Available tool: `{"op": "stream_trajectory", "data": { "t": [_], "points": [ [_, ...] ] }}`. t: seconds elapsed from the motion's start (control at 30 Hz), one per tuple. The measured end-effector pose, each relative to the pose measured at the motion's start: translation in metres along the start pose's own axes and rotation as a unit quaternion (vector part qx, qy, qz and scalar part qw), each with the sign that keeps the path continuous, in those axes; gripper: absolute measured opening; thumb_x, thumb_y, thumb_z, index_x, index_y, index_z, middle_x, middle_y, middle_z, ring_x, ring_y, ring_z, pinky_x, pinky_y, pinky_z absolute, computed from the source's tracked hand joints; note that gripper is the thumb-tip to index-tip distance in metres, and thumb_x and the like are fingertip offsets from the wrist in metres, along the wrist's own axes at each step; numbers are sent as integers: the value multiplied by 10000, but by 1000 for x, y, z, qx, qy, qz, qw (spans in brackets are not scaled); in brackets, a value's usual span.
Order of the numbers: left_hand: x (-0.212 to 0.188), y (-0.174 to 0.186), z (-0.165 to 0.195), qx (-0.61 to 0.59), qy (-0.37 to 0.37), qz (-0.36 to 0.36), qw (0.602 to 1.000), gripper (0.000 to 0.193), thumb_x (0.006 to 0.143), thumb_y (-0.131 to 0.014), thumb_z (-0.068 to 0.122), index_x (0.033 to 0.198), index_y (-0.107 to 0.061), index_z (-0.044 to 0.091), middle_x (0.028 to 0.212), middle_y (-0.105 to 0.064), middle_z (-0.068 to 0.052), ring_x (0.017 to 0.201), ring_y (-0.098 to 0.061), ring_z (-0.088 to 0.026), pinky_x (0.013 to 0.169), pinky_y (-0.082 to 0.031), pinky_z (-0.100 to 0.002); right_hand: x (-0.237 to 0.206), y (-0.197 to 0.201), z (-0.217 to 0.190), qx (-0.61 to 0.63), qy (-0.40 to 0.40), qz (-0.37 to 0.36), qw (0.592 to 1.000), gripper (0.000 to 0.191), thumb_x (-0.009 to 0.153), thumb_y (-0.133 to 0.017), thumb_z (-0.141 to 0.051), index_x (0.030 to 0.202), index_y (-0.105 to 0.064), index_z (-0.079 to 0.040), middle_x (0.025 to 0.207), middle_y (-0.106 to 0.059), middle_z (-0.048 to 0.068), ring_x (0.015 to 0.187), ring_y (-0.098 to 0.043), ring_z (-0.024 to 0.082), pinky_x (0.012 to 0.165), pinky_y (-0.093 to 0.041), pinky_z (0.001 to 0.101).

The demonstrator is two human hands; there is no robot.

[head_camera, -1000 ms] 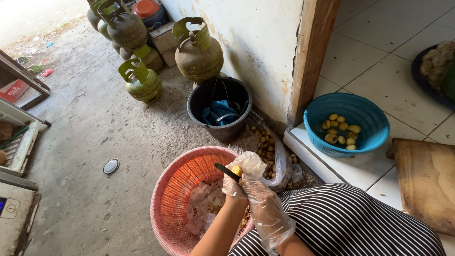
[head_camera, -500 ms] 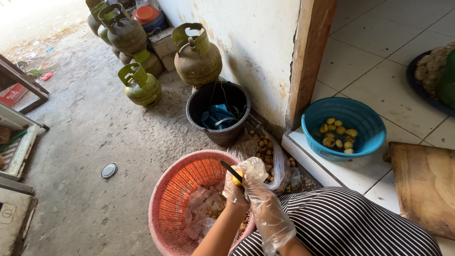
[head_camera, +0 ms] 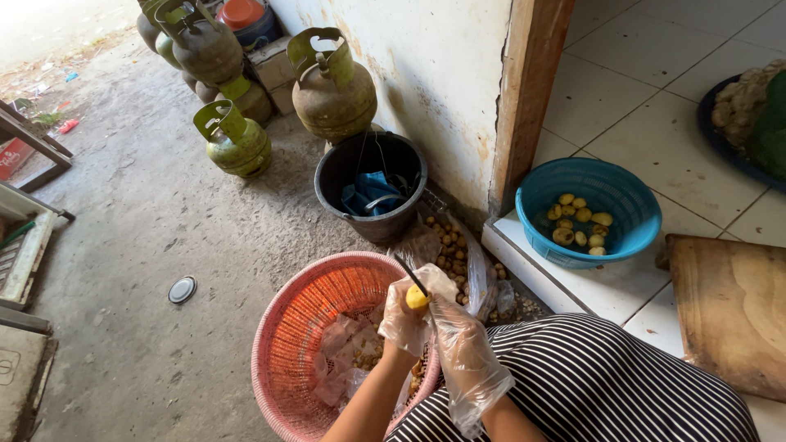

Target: The person sits on a low stool and peels potatoes one at a time with a small knife, letting the peels fall into a pink basket and placing the peeled potatoes into a blue basin. They occasionally reach into a bag of unpeeled potatoes to pick up the next one.

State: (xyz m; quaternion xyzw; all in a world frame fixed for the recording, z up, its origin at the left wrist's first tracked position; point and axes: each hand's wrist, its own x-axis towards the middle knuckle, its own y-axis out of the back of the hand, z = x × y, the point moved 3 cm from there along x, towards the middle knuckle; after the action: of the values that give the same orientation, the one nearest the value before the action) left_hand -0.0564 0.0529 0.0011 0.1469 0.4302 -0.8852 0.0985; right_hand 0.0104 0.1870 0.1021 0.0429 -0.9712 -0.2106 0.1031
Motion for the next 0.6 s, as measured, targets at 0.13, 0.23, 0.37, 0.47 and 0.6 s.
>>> {"op": "stream_trajectory", "data": {
  "t": [0.13, 0.23, 0.37, 0.47, 0.6],
  "points": [
    [-15, -3, -13, 12, -36, -23, 999, 441, 944, -538, 476, 1092, -622, 70, 962, -669, -42, 878, -622, -134, 831, -518, -267, -1, 5, -14, -15, 85, 91, 992, 378, 949, -565, 12, 1323, -603, 52, 1277, -677, 190, 1114, -707, 228, 962, -607, 300],
    [-27, -16, -16, 31, -69, -68, 995, 529, 978, -496, 581, 1062, -605, 71, 882, -619, -40, 827, -610, -161, 792, -550, -310, -10, 5, -35, -22, 139, 110, 984, 313, 997, -542, -3, 1295, -630, 35, 1289, -680, 192, 1169, -695, 255, 996, -591, 321],
    [-27, -27, -1, 47, -130, -44, 989, 510, 949, -507, 566, 1023, -621, 74, 819, -623, -48, 724, -591, -174, 690, -543, -338, -13, 6, -48, 82, 28, 15, 996, 312, 986, -522, -34, 1260, -671, -37, 1200, -729, 134, 1063, -746, 231, 915, -642, 313],
    [-18, -24, 3, -41, -80, 8, 996, 391, 987, -573, 456, 977, -610, 67, 834, -618, -35, 742, -583, -166, 703, -519, -324, -14, 12, -56, 29, 62, 13, 998, 340, 951, -533, -2, 1261, -670, -24, 1162, -734, 153, 1060, -734, 261, 949, -601, 359],
    [-12, -17, 1, -53, -107, -19, 993, 311, 982, -596, 400, 960, -609, 89, 835, -605, -13, 744, -569, -144, 688, -501, -304, -19, 10, -50, -23, 82, 10, 996, 342, 912, -525, 43, 1224, -660, 4, 1176, -717, 166, 1093, -715, 269, 1000, -576, 367]
  ]
}}
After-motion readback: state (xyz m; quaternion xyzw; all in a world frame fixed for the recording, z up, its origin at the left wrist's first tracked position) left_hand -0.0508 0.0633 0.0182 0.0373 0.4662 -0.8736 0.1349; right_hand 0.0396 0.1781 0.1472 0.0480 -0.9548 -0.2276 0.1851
